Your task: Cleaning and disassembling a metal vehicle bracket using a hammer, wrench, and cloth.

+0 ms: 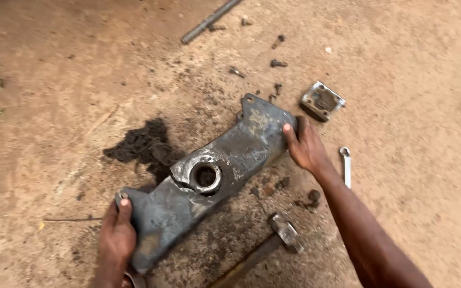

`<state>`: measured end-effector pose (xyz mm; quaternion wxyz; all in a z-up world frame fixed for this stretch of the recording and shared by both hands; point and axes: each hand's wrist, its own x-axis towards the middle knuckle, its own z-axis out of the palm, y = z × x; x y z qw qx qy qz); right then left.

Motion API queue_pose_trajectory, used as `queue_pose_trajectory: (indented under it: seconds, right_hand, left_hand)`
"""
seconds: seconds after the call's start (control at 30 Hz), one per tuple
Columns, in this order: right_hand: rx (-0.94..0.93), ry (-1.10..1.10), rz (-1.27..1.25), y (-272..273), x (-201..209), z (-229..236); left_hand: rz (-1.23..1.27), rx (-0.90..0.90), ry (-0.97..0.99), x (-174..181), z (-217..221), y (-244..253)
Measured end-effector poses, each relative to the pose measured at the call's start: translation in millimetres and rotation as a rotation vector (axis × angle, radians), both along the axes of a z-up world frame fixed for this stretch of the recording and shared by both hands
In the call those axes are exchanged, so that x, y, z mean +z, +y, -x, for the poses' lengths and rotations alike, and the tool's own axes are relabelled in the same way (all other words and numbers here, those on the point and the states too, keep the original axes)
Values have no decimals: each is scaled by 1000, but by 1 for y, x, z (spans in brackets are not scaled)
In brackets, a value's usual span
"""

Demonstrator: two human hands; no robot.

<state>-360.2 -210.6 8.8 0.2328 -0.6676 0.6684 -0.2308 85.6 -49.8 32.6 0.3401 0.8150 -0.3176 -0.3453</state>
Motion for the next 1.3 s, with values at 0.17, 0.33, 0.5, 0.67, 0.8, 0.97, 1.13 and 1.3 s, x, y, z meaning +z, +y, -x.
queue_pose_trajectory:
  seconds: [0.17, 0.33, 0.5, 0.67, 0.8, 0.97, 1.13, 1.3]
  right_hand:
    - [-382, -116, -268, 164, 16, 29]
    - [-565, -224, -482, 264, 23, 21]
    - [-610, -416, -495, 312, 5, 50]
    - [-544, -575, -408, 318, -6, 47]
    - [-638, -490, -394, 308, -31, 49]
    - [-406, -648, -3, 338, -144, 78]
    - [-467, -829, 117, 317, -159, 53]
    - [-695, -979, 215, 296, -139, 41]
  left_hand:
    - [-325, -482, -314, 23, -1, -53]
    - [-345, -652, -444, 60, 19, -80]
    - [-122, -266, -14, 40, 1, -39]
    - [-20, -50, 176, -8, -6, -14]
    - [151, 55, 280, -41, -13, -15]
    - [790, -306, -212, -276, -136, 5]
    - [533, 214, 357, -108, -15, -17]
    - [478, 244, 166, -94, -3, -20]
